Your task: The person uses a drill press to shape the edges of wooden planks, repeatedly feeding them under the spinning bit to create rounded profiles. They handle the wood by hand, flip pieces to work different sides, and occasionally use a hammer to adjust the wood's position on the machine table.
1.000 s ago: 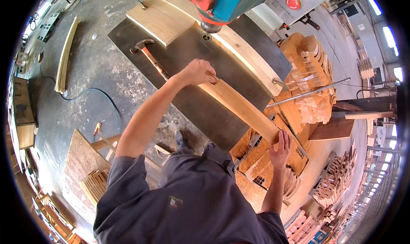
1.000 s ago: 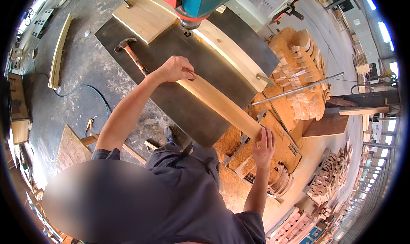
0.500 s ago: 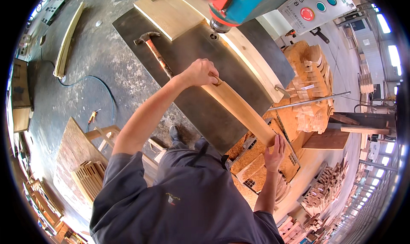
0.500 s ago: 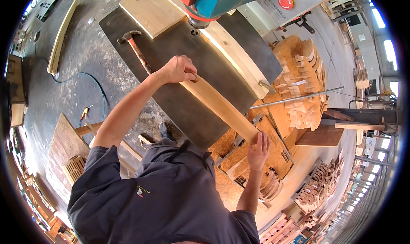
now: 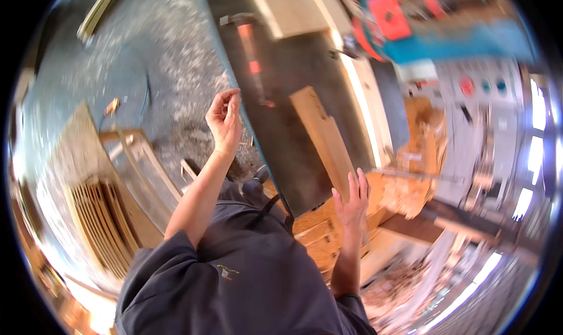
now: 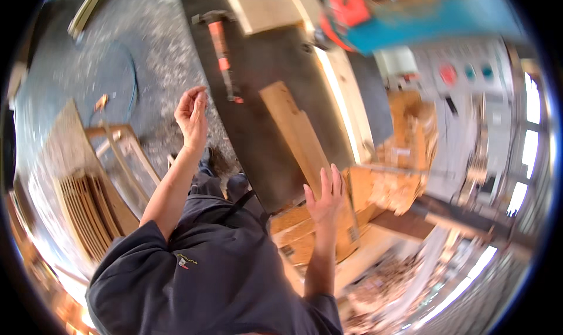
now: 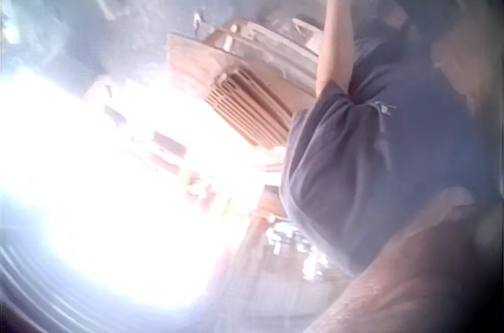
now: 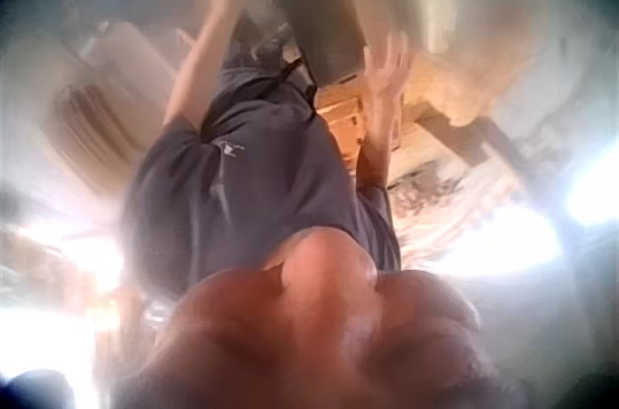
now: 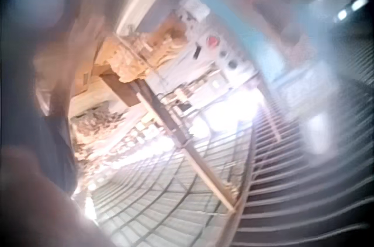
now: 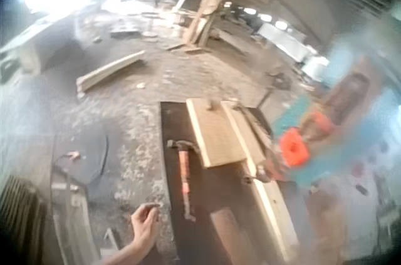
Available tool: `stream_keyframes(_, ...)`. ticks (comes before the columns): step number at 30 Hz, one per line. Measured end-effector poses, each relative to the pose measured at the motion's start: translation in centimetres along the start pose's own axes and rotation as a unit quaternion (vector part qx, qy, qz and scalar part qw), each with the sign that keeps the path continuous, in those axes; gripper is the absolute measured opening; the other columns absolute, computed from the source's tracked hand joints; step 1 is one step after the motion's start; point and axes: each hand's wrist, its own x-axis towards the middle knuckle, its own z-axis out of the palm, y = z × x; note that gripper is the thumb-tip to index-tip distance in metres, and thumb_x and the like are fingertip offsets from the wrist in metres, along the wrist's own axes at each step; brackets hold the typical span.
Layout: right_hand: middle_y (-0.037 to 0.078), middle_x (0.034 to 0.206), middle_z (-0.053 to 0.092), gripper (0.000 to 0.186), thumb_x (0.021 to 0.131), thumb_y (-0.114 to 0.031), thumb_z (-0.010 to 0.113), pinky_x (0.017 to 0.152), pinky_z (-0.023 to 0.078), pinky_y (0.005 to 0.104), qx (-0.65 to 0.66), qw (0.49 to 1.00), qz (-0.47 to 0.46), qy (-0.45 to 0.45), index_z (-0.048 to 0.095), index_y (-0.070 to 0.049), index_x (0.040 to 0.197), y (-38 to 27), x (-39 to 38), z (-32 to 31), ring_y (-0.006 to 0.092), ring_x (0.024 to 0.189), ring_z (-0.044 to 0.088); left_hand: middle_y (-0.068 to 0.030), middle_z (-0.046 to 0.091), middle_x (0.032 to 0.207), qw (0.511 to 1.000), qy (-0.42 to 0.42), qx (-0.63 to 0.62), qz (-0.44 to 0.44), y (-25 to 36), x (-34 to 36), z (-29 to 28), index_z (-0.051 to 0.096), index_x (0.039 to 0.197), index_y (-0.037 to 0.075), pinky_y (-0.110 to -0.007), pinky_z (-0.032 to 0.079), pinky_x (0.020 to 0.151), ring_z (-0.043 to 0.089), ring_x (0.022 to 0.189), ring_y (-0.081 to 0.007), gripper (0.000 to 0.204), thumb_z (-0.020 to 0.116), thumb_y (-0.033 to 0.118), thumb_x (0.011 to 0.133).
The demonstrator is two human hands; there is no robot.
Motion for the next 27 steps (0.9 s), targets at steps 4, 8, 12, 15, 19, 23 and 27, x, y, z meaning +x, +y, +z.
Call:
stream_keyframes(4,0.025,0.146,0.056,0.065,0.091,-0.032,0.080,0.105,0.049,0.0547,-0.042,0.997,-0.057,-0.010,0.060,0.002,0.142,-0.8,3.9,4.1,0.0473,0.126,0.055,-0.0012,0.070,0.092,0.956,0.094,0.136,-0.241,-13.3,-1.8,-7.7,0.075,0.116,0.004,-0.024,0.049,0.064,0.061,0.073,-0.0102,0.019,0.068,0.013,0.101)
stream_keyframes(8,0.027,0.145,0.053,0.062,0.103,-0.039,0.065,0.097,0.053,0.0544,-0.126,0.984,-0.128,0.011,0.057,0.002,0.149,1.3,5.2,5.7,0.0471,0.124,0.055,-0.0079,0.073,0.087,0.896,0.104,0.199,-0.383,-29.3,-3.5,-12.2,0.070,0.124,0.001,-0.037,0.057,0.065,0.070,0.071,-0.0190,0.033,0.067,0.021,0.098)
stream_keyframes(12,0.031,0.147,0.050,0.067,0.110,-0.047,0.048,0.106,0.044,0.0603,-0.176,0.979,-0.106,0.004,0.051,0.006,0.151,1.8,4.3,6.9,0.0504,0.126,0.052,-0.0259,0.069,0.125,0.813,-0.099,0.441,-0.367,-25.7,-0.5,-6.2,0.064,0.132,-0.001,-0.050,0.057,0.101,0.071,0.113,-0.0386,0.053,0.069,0.023,0.086)
stream_keyframes(15,0.032,0.148,0.048,0.070,0.111,-0.048,0.044,0.109,0.038,0.0636,-0.174,0.981,-0.085,-0.017,0.045,0.006,0.155,2.0,4.3,6.8,0.0507,0.130,0.049,-0.0223,0.066,0.127,0.767,-0.277,0.528,-0.237,-27.6,0.5,-1.2,0.064,0.128,0.002,-0.046,0.058,0.096,0.068,0.119,-0.0366,0.054,0.078,0.029,0.084)
stream_keyframes(19,0.032,0.150,0.045,0.071,0.111,-0.049,0.043,0.110,0.037,0.0639,-0.194,0.977,-0.075,-0.048,0.040,0.004,0.158,1.9,4.4,6.3,0.0509,0.134,0.046,-0.0106,0.080,0.105,0.719,-0.437,0.500,-0.207,-35.3,-0.2,3.5,0.079,0.108,0.012,-0.040,0.062,0.080,0.078,0.096,-0.0291,0.022,0.071,0.025,0.091)
stream_keyframes(23,0.033,0.150,0.044,0.071,0.112,-0.050,0.041,0.111,0.036,0.0651,-0.180,0.981,-0.043,-0.053,0.038,0.002,0.159,1.3,3.1,6.8,0.0518,0.134,0.045,-0.0086,0.081,0.099,0.697,-0.429,0.519,-0.248,-35.2,-0.3,3.9,0.083,0.098,0.014,-0.040,0.063,0.078,0.079,0.096,-0.0268,0.016,0.070,0.022,0.094)
stream_keyframes(27,0.033,0.147,0.046,0.070,0.104,-0.042,0.051,0.104,0.039,0.0642,-0.156,0.984,-0.062,-0.055,0.039,0.000,0.158,0.2,3.9,6.8,0.0497,0.128,0.047,-0.0079,0.080,0.096,0.712,-0.407,0.548,-0.166,-44.3,-3.2,1.6,0.083,0.095,0.014,-0.040,0.062,0.078,0.078,0.094,-0.0269,0.016,0.071,0.026,0.094)
